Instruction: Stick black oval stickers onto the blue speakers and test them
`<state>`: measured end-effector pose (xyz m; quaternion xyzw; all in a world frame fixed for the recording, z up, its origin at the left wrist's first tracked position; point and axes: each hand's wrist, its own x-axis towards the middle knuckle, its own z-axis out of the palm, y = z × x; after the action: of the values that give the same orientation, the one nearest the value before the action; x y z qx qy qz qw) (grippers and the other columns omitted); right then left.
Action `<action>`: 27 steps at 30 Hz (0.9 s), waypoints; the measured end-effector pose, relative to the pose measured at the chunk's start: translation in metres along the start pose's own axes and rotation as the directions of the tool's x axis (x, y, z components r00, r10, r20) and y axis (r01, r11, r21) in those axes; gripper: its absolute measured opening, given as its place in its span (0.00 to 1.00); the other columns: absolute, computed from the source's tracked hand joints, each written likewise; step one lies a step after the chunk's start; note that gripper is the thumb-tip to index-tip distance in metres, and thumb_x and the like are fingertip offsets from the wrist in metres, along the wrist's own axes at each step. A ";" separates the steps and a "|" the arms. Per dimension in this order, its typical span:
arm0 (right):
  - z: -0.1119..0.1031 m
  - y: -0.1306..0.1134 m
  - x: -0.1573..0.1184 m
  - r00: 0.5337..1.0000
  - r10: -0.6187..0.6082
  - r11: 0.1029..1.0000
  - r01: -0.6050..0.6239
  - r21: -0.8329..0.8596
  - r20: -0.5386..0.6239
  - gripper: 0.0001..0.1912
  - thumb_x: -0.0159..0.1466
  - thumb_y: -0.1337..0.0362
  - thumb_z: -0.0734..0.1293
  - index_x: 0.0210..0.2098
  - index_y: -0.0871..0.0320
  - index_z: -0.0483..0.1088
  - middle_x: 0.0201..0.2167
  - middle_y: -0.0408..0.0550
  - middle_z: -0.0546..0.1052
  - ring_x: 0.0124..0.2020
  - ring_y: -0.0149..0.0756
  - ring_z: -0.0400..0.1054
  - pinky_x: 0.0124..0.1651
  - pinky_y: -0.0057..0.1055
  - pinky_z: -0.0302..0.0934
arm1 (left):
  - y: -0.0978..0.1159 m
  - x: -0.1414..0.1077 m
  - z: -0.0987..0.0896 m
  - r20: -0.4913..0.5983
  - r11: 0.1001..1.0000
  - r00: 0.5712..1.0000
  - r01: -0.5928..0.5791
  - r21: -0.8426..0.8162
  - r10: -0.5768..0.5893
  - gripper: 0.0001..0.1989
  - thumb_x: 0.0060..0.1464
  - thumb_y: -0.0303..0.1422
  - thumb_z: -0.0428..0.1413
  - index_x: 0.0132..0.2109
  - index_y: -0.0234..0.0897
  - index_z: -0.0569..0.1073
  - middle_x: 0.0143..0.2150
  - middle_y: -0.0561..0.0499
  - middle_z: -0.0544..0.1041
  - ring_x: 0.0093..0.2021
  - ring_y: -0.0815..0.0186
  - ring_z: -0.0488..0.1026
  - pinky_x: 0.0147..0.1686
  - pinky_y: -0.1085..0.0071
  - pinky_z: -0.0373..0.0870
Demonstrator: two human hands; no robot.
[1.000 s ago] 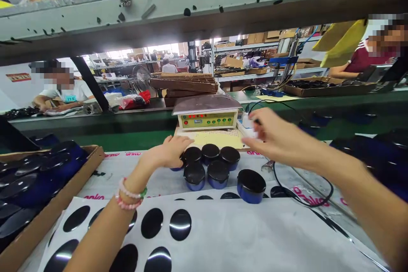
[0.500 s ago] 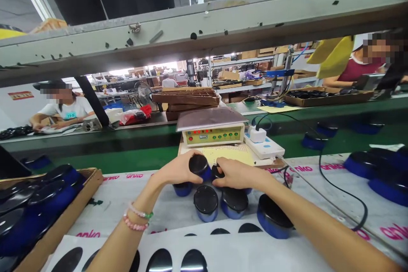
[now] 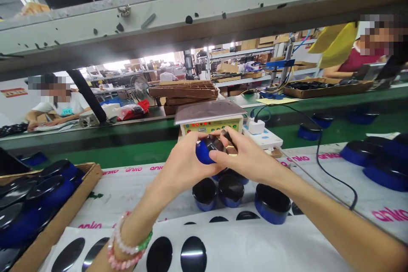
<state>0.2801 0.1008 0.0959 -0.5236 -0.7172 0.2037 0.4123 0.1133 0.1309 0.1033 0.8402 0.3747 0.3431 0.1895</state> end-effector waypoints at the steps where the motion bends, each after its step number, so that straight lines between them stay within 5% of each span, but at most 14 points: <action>1: 0.002 -0.001 -0.001 1.000 0.004 1.000 -0.004 0.008 -0.017 0.13 0.58 0.55 0.65 0.37 0.54 0.61 0.26 0.36 0.63 0.25 0.30 0.58 0.26 0.28 0.54 | 0.002 -0.002 0.000 0.007 1.000 1.000 -0.005 0.024 0.005 0.23 0.42 0.37 0.63 0.47 0.40 0.69 0.40 0.52 0.76 0.37 0.63 0.73 0.38 0.68 0.69; 7: 0.000 -0.005 0.001 1.000 0.020 0.993 -0.022 -0.116 -0.020 0.19 0.60 0.47 0.63 0.31 0.53 0.53 0.37 0.42 0.71 0.34 0.34 0.66 0.34 0.29 0.59 | 0.001 0.000 -0.020 -0.023 0.971 0.997 -0.066 0.230 0.074 0.26 0.44 0.34 0.60 0.53 0.39 0.66 0.47 0.50 0.72 0.47 0.61 0.72 0.47 0.67 0.68; 11: -0.018 0.012 0.009 0.990 0.134 0.941 -0.117 -0.317 0.034 0.21 0.60 0.42 0.60 0.34 0.53 0.55 0.38 0.48 0.71 0.33 0.38 0.67 0.31 0.32 0.58 | -0.043 0.000 -0.061 -0.161 0.868 0.964 0.262 0.422 -0.213 0.30 0.45 0.37 0.58 0.56 0.39 0.63 0.55 0.46 0.67 0.53 0.56 0.69 0.52 0.65 0.65; 17: -0.024 0.042 0.012 0.959 0.215 0.882 -0.109 -0.458 0.185 0.17 0.59 0.49 0.65 0.34 0.56 0.62 0.33 0.49 0.72 0.31 0.40 0.67 0.29 0.32 0.57 | -0.128 -0.053 -0.093 0.016 0.736 0.828 0.489 0.468 -0.561 0.24 0.34 0.34 0.63 0.42 0.31 0.71 0.36 0.43 0.78 0.38 0.49 0.77 0.38 0.61 0.72; 19: -0.012 0.048 0.013 0.941 0.222 0.881 -0.082 -0.467 0.255 0.18 0.59 0.49 0.66 0.37 0.58 0.65 0.35 0.48 0.73 0.32 0.38 0.68 0.32 0.33 0.61 | -0.132 -0.064 -0.089 0.037 0.728 0.818 0.489 0.480 -0.574 0.27 0.35 0.34 0.63 0.46 0.29 0.71 0.42 0.38 0.78 0.44 0.45 0.75 0.42 0.57 0.71; 22: 0.006 0.054 0.016 0.911 0.235 0.875 -0.046 -0.482 0.338 0.18 0.63 0.51 0.65 0.42 0.60 0.67 0.38 0.47 0.73 0.35 0.34 0.69 0.37 0.35 0.65 | -0.116 -0.060 -0.068 0.042 0.774 0.872 0.410 0.482 -0.488 0.35 0.43 0.37 0.60 0.58 0.30 0.64 0.59 0.33 0.66 0.59 0.40 0.63 0.55 0.49 0.61; 25: 0.013 0.058 0.017 0.894 0.263 0.853 -0.040 -0.520 0.362 0.16 0.66 0.55 0.64 0.46 0.60 0.68 0.41 0.48 0.73 0.38 0.35 0.70 0.40 0.37 0.66 | -0.098 -0.042 -0.029 0.144 0.879 0.927 0.268 0.394 -0.347 0.30 0.58 0.43 0.48 0.65 0.41 0.55 0.65 0.42 0.60 0.63 0.54 0.59 0.58 0.59 0.58; 27: 0.011 0.058 0.017 0.893 0.283 0.835 -0.049 -0.548 0.351 0.16 0.66 0.56 0.64 0.48 0.60 0.68 0.43 0.49 0.73 0.39 0.35 0.70 0.41 0.38 0.67 | -0.091 -0.031 -0.002 0.203 0.918 0.934 0.215 0.333 -0.293 0.28 0.60 0.44 0.46 0.64 0.39 0.57 0.61 0.41 0.64 0.60 0.56 0.64 0.56 0.62 0.61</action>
<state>0.3031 0.1396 0.0536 -0.6217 -0.7670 0.1427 0.0704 0.0511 0.1663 0.0388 0.8394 0.5030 0.1454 0.1460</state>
